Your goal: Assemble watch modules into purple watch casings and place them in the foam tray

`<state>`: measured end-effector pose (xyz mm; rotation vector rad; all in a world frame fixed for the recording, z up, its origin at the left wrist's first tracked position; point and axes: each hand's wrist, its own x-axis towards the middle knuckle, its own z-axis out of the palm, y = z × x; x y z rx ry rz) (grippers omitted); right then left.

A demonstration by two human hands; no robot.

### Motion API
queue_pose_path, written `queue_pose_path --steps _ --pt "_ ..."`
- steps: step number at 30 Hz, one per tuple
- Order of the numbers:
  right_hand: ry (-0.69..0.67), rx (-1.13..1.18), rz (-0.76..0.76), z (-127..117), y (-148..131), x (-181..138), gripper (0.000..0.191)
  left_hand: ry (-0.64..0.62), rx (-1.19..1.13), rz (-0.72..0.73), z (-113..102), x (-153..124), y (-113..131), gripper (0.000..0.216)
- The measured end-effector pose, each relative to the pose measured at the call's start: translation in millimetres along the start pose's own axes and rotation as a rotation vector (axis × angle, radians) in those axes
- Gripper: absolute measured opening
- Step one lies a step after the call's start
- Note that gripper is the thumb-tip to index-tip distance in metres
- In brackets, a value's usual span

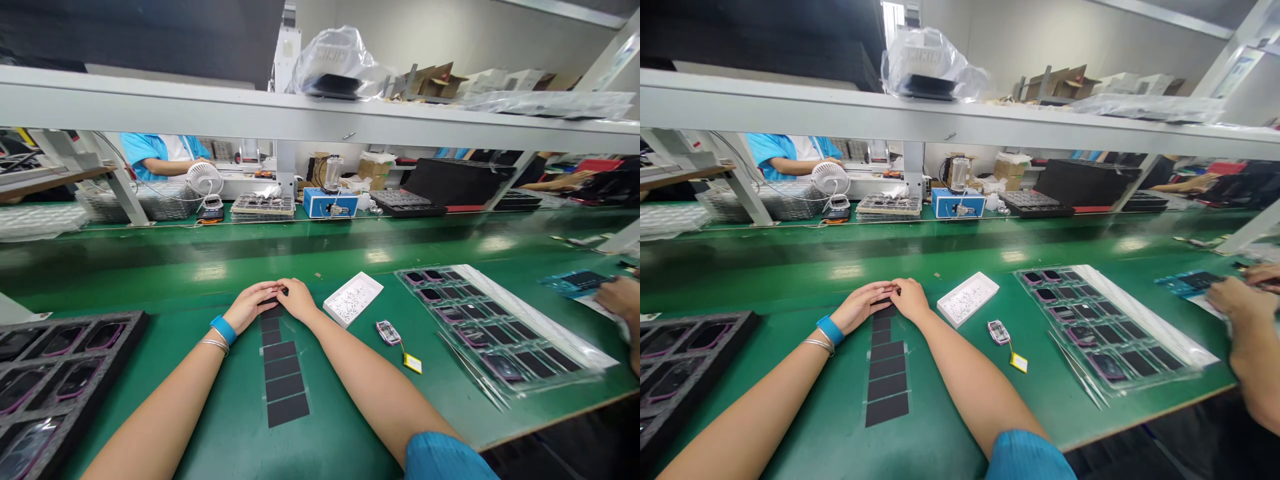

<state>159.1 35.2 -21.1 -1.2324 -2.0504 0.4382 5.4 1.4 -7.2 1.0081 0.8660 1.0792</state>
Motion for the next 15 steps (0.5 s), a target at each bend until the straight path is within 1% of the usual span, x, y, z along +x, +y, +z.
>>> queue_pose_path --steps 15 --pt "-0.011 -0.004 0.002 0.1 0.0 0.3 0.026 -0.001 0.005 -0.001 -0.8 0.8 -0.3 0.034"
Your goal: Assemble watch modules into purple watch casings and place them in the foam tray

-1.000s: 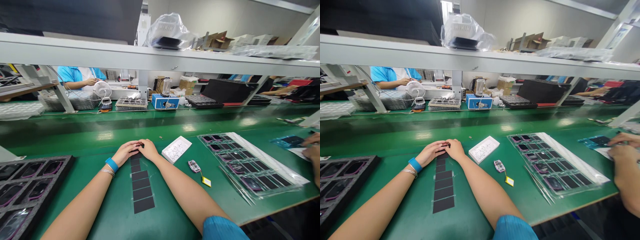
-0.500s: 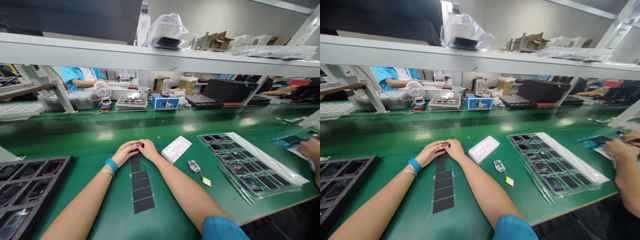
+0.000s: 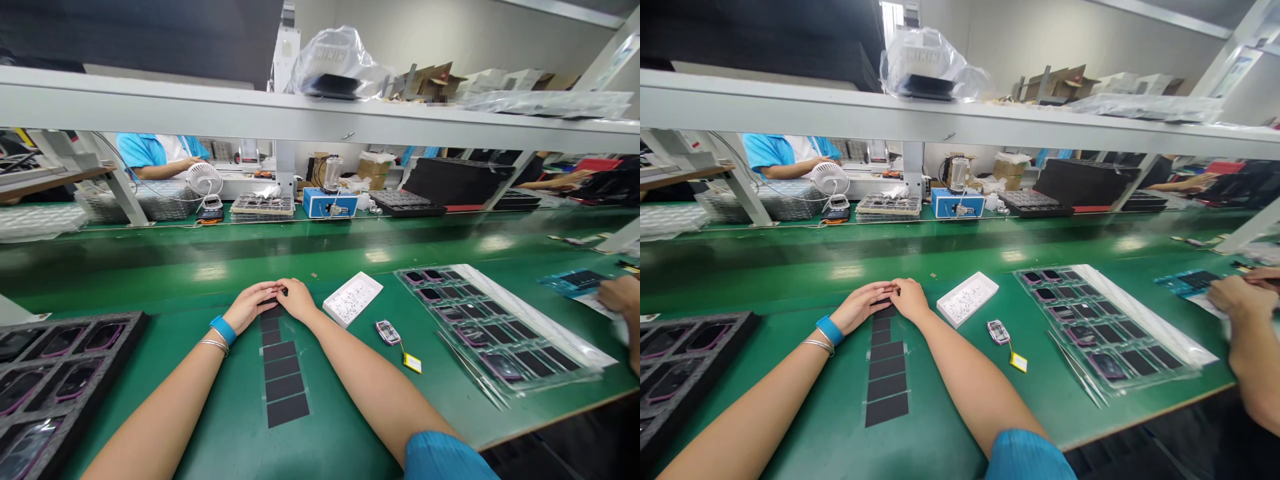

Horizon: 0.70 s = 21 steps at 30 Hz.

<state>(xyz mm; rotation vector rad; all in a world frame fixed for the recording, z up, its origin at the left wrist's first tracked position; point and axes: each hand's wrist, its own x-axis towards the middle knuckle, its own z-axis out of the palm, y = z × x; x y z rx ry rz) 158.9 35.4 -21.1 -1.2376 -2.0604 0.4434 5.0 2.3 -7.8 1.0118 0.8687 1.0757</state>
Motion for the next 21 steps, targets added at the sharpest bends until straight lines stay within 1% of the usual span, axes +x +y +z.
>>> queue_pose_path --steps 10,16,21 --pt "0.002 0.004 0.003 0.4 0.5 0.3 0.026 0.002 -0.002 0.003 1.0 -0.6 0.4 0.033" --pt "0.002 0.013 -0.006 0.5 1.5 0.3 0.030 -0.007 -0.003 0.004 -0.8 0.3 -1.0 0.032" --pt "0.009 0.011 -0.009 1.0 1.8 0.6 0.028 -0.010 -0.001 0.004 -0.8 0.8 -0.9 0.032"
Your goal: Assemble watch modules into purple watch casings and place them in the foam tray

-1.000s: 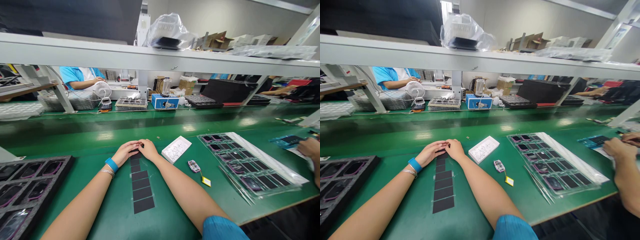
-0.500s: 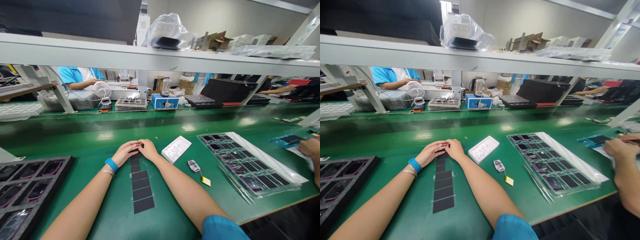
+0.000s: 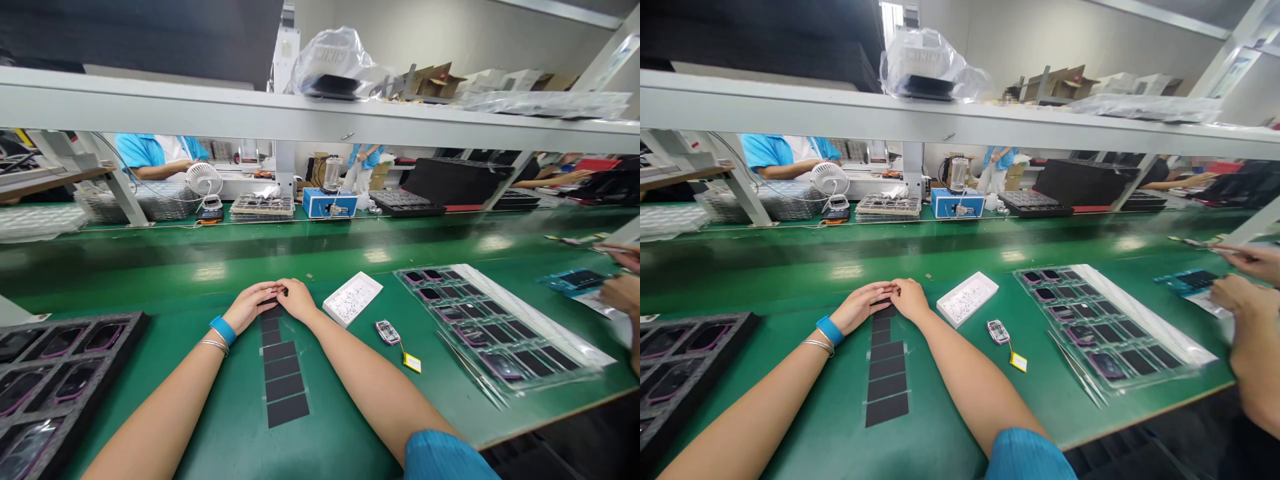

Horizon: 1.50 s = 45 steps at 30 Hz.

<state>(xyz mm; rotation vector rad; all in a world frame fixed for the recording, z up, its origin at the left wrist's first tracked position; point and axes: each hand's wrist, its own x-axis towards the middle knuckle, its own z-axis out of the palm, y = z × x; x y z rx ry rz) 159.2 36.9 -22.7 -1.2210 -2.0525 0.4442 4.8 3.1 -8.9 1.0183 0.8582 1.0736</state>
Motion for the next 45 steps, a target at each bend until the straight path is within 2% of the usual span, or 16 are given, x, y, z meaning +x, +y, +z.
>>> queue_pose_path --steps 45 --pt "-0.004 0.012 -0.013 -0.6 -0.9 -0.8 0.025 0.009 -0.002 0.001 1.1 -1.3 0.7 0.035"
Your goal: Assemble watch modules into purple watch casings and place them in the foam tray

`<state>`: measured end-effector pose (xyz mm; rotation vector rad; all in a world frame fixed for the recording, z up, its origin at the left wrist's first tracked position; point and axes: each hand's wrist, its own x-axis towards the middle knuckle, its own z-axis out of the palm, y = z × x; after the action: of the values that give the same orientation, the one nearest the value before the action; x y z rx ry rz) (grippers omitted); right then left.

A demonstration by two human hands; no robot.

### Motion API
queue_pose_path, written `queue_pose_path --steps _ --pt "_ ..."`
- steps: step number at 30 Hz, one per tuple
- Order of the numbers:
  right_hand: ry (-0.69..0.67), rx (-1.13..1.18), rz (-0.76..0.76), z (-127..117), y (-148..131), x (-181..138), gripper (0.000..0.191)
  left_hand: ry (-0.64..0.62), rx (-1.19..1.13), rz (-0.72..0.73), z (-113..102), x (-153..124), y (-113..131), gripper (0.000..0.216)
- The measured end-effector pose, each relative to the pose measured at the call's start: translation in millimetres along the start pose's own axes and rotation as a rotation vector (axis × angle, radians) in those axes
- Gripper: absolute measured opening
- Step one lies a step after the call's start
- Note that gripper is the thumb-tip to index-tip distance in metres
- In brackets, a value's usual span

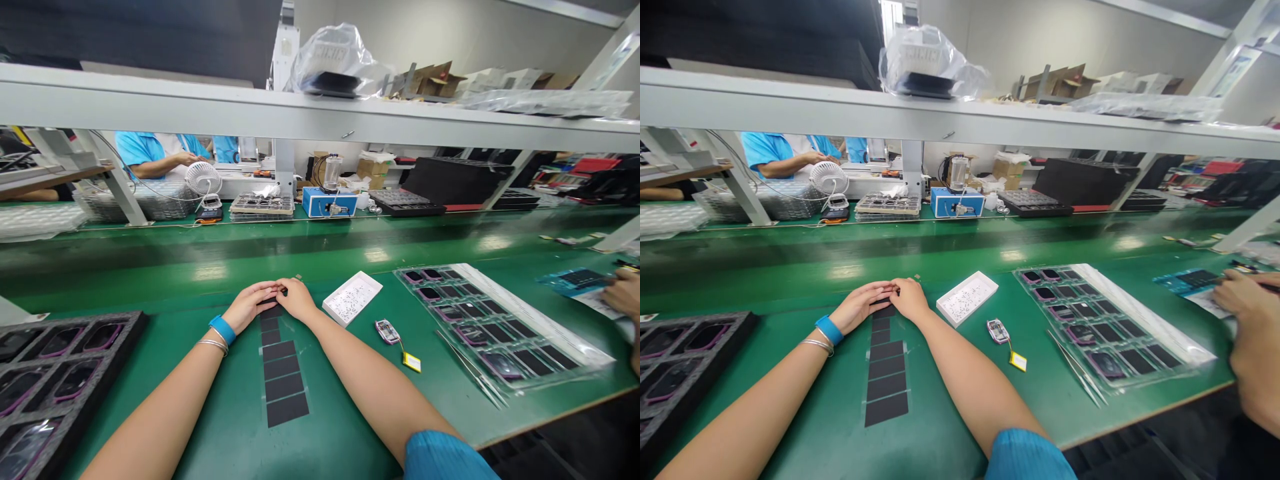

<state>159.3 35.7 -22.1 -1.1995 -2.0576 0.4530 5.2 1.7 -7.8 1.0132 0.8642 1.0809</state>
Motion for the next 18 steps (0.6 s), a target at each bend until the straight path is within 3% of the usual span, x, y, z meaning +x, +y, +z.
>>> queue_pose_path --steps 18 --pt "0.011 0.002 -0.018 0.2 0.7 0.3 0.022 -0.017 0.008 0.006 -2.5 2.3 -2.0 0.034"
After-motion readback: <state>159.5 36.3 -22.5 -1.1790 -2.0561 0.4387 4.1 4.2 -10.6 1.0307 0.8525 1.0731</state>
